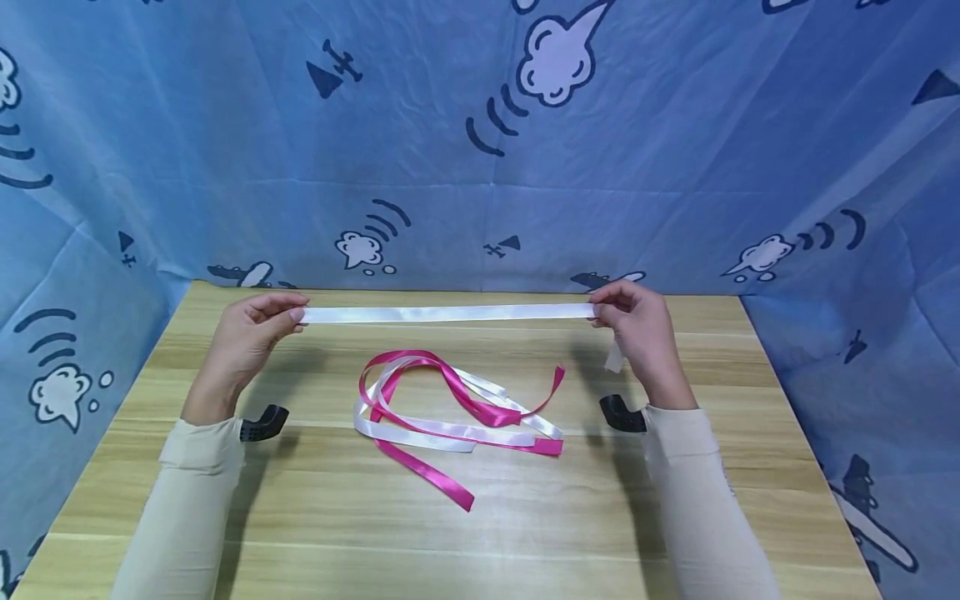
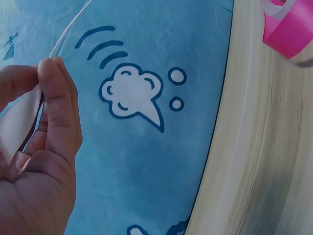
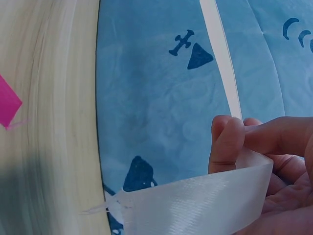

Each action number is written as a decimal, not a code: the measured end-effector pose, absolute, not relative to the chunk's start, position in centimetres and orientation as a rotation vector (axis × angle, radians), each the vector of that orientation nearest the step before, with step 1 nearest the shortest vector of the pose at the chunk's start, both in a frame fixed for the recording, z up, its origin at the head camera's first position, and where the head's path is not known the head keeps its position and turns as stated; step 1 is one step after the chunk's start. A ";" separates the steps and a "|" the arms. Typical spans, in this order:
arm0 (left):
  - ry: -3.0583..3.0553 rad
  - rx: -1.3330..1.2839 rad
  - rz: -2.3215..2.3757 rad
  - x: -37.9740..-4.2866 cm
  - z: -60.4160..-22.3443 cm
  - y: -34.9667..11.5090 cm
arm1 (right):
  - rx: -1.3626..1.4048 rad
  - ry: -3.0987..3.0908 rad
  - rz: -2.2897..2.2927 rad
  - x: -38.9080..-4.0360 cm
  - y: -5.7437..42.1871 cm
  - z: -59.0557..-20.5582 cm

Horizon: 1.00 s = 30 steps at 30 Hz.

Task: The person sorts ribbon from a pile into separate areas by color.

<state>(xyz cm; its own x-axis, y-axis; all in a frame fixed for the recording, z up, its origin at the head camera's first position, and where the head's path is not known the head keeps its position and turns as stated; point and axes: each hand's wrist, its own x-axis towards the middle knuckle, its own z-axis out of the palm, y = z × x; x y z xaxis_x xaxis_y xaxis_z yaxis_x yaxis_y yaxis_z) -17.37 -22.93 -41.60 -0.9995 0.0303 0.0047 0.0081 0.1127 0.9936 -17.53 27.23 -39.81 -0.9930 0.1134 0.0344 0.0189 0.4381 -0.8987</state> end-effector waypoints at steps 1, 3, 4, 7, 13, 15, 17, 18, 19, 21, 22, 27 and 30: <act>2.345 0.031 2.076 -17.3 -41.6 -23.1 | -0.123 -2.583 1.621 -17.6 27.3 -39.8; 2.366 0.010 2.068 -17.3 -41.7 -23.3 | -0.125 -2.578 1.630 -17.6 27.4 -39.9; 2.365 0.002 2.073 -17.2 -41.7 -23.4 | -0.127 -2.572 1.636 -17.6 27.5 -39.9; 2.352 -0.003 2.101 -17.1 -41.7 -23.7 | -0.137 -2.554 1.653 -17.6 27.7 -39.9; 2.246 0.015 2.252 -17.0 -41.8 -24.4 | -0.127 -2.511 1.744 -17.8 28.2 -40.1; 2.238 0.024 2.282 -17.0 -41.8 -24.7 | -0.125 -2.493 1.777 -17.9 28.4 -40.2; 2.222 0.032 2.314 -17.1 -41.8 -24.9 | -0.124 -2.476 1.805 -17.9 28.7 -40.3; 2.221 0.030 2.322 -17.1 -41.8 -25.0 | -0.126 -2.471 1.806 -18.0 28.8 -40.3; 2.217 0.032 2.331 -17.1 -41.8 -25.1 | -0.129 -2.475 1.788 -18.0 28.9 -40.3; 2.202 0.030 2.353 -17.1 -41.8 -25.3 | -0.137 -2.490 1.752 -17.9 29.0 -40.3; 2.194 0.029 2.364 -17.1 -41.8 -25.4 | -0.137 -2.496 1.735 -17.9 29.1 -40.3; 2.178 -0.005 2.389 -17.0 -41.8 -25.9 | -0.153 -2.522 1.675 -17.6 29.6 -40.3; 2.157 -0.019 2.419 -17.0 -41.8 -26.1 | -0.167 -2.518 1.683 -17.6 30.0 -40.3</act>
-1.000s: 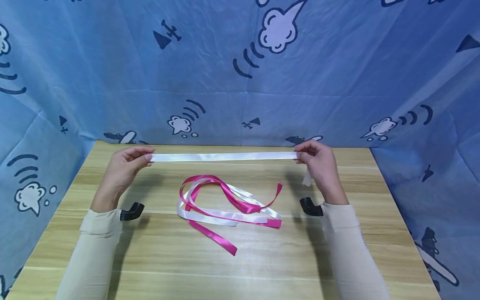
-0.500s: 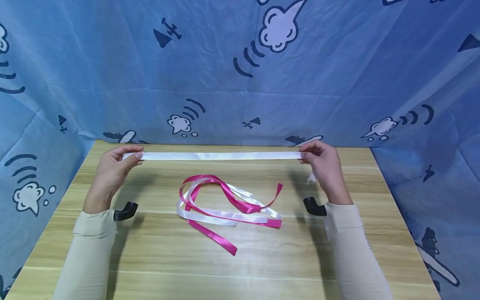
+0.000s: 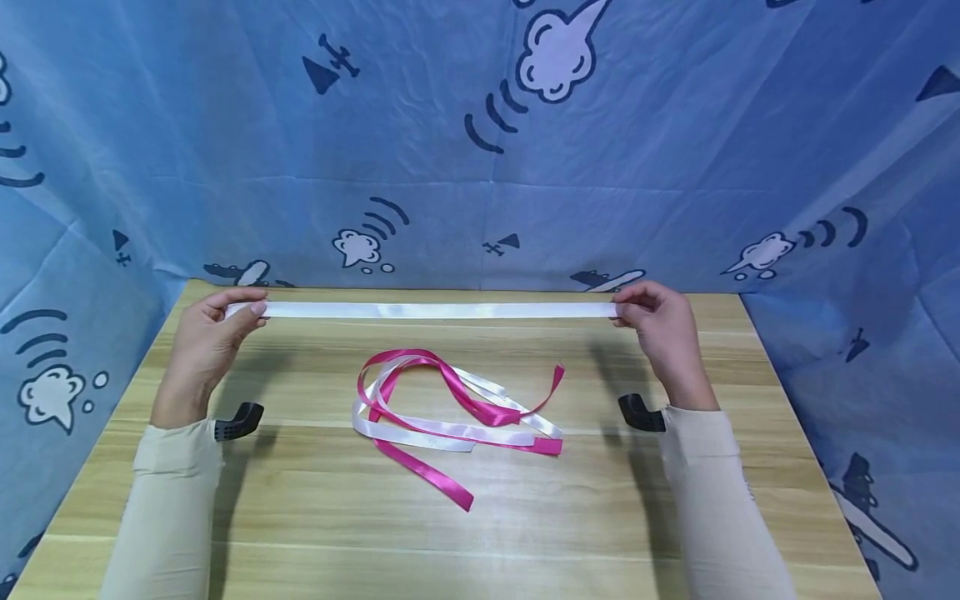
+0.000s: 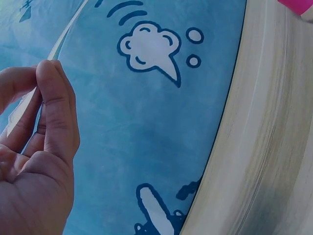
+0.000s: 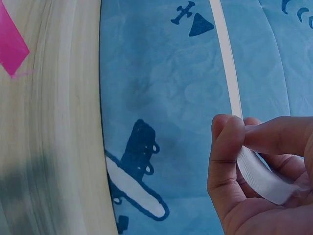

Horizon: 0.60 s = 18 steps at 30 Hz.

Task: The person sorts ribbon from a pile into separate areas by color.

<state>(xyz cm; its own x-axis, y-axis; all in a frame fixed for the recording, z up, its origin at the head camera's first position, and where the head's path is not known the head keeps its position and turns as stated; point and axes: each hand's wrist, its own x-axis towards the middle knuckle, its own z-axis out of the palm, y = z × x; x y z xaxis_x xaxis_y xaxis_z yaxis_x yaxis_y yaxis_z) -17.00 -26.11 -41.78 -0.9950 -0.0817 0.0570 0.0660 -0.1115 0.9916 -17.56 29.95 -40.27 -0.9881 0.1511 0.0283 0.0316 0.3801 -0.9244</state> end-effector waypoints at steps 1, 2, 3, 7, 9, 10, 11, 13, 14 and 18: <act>-2.012 0.016 -2.278 -17.0 -41.8 -26.2 | -0.172 -2.524 1.678 -17.6 30.1 -40.2; -2.001 0.013 -2.283 -17.0 -41.7 -26.2 | -0.181 -2.525 1.678 -17.6 30.2 -40.2; -1.989 0.009 -2.289 -17.1 -41.7 -26.2 | -0.187 -2.523 1.678 -17.6 30.3 -40.2; -1.949 -0.004 -2.318 -17.2 -41.7 -26.4 | -0.210 -2.521 1.667 -17.6 30.7 -40.1; -1.930 -0.002 -2.333 -17.3 -41.7 -26.4 | -0.213 -2.493 1.701 -17.6 30.9 -40.1; -1.926 0.000 -2.337 -17.3 -41.7 -26.5 | -0.215 -2.483 1.711 -17.6 31.0 -40.1; -1.920 0.002 -2.344 -17.3 -41.7 -26.5 | -0.216 -2.467 1.729 -17.6 31.1 -40.1; -1.914 0.004 -2.351 -17.4 -41.8 -26.6 | -0.221 -2.452 1.749 -17.6 31.3 -40.1; -1.914 0.006 -2.353 -17.4 -41.8 -26.6 | -0.224 -2.452 1.747 -17.6 31.4 -40.2; -1.933 0.028 -2.343 -17.7 -42.0 -26.7 | -0.248 -2.487 1.699 -17.7 31.7 -40.4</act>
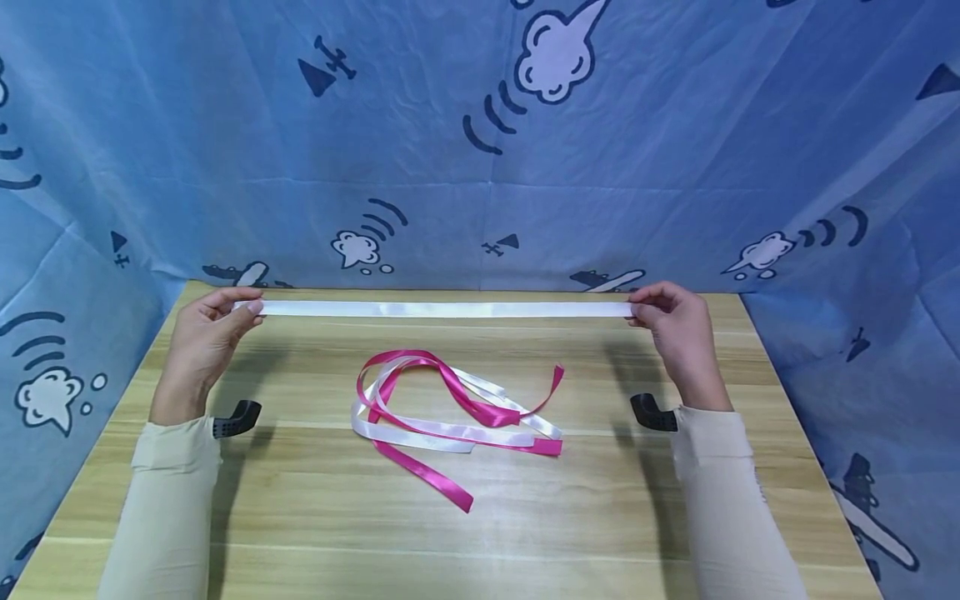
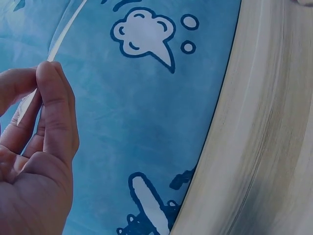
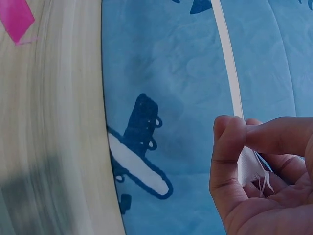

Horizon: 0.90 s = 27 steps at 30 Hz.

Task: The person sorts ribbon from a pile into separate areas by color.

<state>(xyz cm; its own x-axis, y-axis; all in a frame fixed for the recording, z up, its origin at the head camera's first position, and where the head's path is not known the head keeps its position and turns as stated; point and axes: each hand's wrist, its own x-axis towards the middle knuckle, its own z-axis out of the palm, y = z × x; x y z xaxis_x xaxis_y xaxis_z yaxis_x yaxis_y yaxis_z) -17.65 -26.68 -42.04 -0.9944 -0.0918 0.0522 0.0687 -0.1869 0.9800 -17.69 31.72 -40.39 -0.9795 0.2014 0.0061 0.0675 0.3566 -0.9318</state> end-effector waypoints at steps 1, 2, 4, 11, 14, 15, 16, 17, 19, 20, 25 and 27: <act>-1.941 0.033 -2.337 -17.7 -42.1 -26.7 | -0.253 -2.496 1.687 -17.7 31.8 -40.5; -1.952 0.042 -2.329 -17.8 -42.1 -26.8 | -0.258 -2.506 1.673 -17.8 31.9 -40.5; -1.984 0.055 -2.301 -17.9 -42.2 -26.8 | -0.270 -2.517 1.654 -17.9 32.0 -40.7; -2.099 0.069 -2.221 -18.5 -42.4 -27.0 | -0.315 -2.583 1.545 -18.4 32.2 -41.2; -2.150 0.070 -2.188 -19.0 -42.6 -26.9 | -0.335 -2.610 1.505 -18.8 32.3 -41.4; -2.168 0.071 -2.174 -19.1 -42.6 -26.9 | -0.342 -2.618 1.496 -18.9 32.3 -41.5; -2.180 0.073 -2.167 -19.3 -42.7 -26.9 | -0.348 -2.621 1.493 -19.0 32.4 -41.6; -2.202 0.080 -2.151 -19.5 -42.7 -26.8 | -0.352 -2.623 1.488 -19.2 32.4 -41.7; -2.245 0.102 -2.121 -19.9 -42.8 -26.7 | -0.366 -2.619 1.492 -19.5 32.5 -41.8; -2.263 0.112 -2.107 -20.0 -42.9 -26.7 | -0.372 -2.615 1.494 -19.7 32.5 -41.9; -2.347 0.146 -2.031 -21.0 -43.3 -26.6 | -0.388 -2.624 1.472 -20.5 32.6 -42.4; -2.401 0.152 -1.978 -21.4 -43.5 -26.6 | -0.390 -2.636 1.460 -20.8 32.7 -42.7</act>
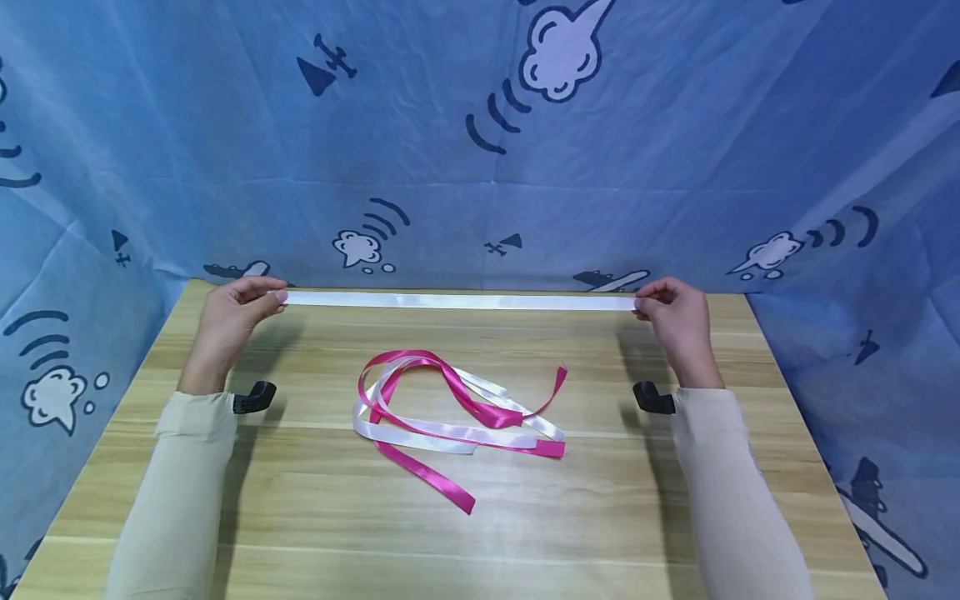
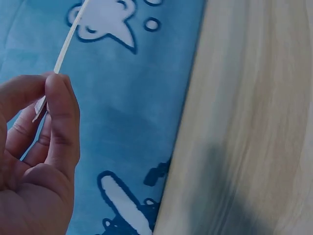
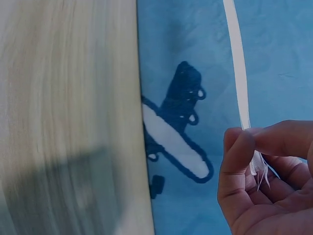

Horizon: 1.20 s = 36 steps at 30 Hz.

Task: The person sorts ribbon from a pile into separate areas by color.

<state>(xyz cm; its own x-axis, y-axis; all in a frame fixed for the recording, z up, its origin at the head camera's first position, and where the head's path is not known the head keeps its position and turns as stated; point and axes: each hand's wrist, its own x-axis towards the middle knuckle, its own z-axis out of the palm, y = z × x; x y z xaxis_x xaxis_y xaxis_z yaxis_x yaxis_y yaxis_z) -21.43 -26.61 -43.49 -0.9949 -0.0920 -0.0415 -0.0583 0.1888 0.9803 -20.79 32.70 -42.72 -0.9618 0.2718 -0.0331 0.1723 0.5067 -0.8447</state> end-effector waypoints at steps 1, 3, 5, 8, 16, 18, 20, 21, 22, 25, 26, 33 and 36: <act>-2.430 0.158 -1.951 -21.7 -43.6 -26.6 | -0.392 -2.637 1.465 -21.0 32.8 -42.9; -2.482 0.172 -1.904 -22.1 -43.8 -26.6 | -0.401 -2.644 1.478 -21.3 32.8 -43.2; -2.500 0.181 -1.890 -22.5 -44.1 -26.5 | -0.411 -2.659 1.492 -21.7 32.8 -43.5; -2.512 0.193 -1.885 -23.3 -44.7 -26.5 | -0.411 -2.684 1.505 -22.3 32.7 -44.1; -2.593 0.266 -1.878 -25.0 -45.6 -26.4 | -0.392 -2.744 1.401 -24.6 32.3 -45.6; -2.604 0.286 -1.870 -25.3 -45.7 -26.2 | -0.391 -2.773 1.345 -25.0 32.1 -45.9; -2.619 0.307 -1.848 -25.5 -45.9 -26.1 | -0.390 -2.796 1.300 -25.4 32.0 -46.1; -2.628 0.314 -1.830 -25.7 -46.1 -26.0 | -0.390 -2.799 1.286 -25.6 31.9 -46.3; -2.638 0.316 -1.808 -25.8 -46.3 -25.9 | -0.392 -2.802 1.269 -25.7 31.9 -46.4; -2.668 0.318 -1.732 -26.3 -46.8 -25.4 | -0.401 -2.793 1.243 -26.0 32.0 -46.9; -2.681 0.320 -1.700 -26.5 -47.0 -25.2 | -0.402 -2.794 1.224 -26.1 32.0 -47.1; -2.735 0.382 -1.561 -27.3 -48.0 -24.4 | -0.436 -2.818 1.156 -26.4 31.9 -48.2; -2.735 0.396 -1.545 -27.4 -48.3 -24.2 | -0.441 -2.813 1.125 -26.5 31.9 -48.4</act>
<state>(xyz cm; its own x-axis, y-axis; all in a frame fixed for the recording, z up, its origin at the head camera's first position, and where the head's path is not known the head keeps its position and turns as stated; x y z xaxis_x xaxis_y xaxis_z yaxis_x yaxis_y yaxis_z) -27.42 -24.21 -48.32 -0.9684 -0.2043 -0.1431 -0.2280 0.4923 0.8400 -26.53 31.89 -48.40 -0.9554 0.2935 -0.0326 0.2350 0.6889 -0.6857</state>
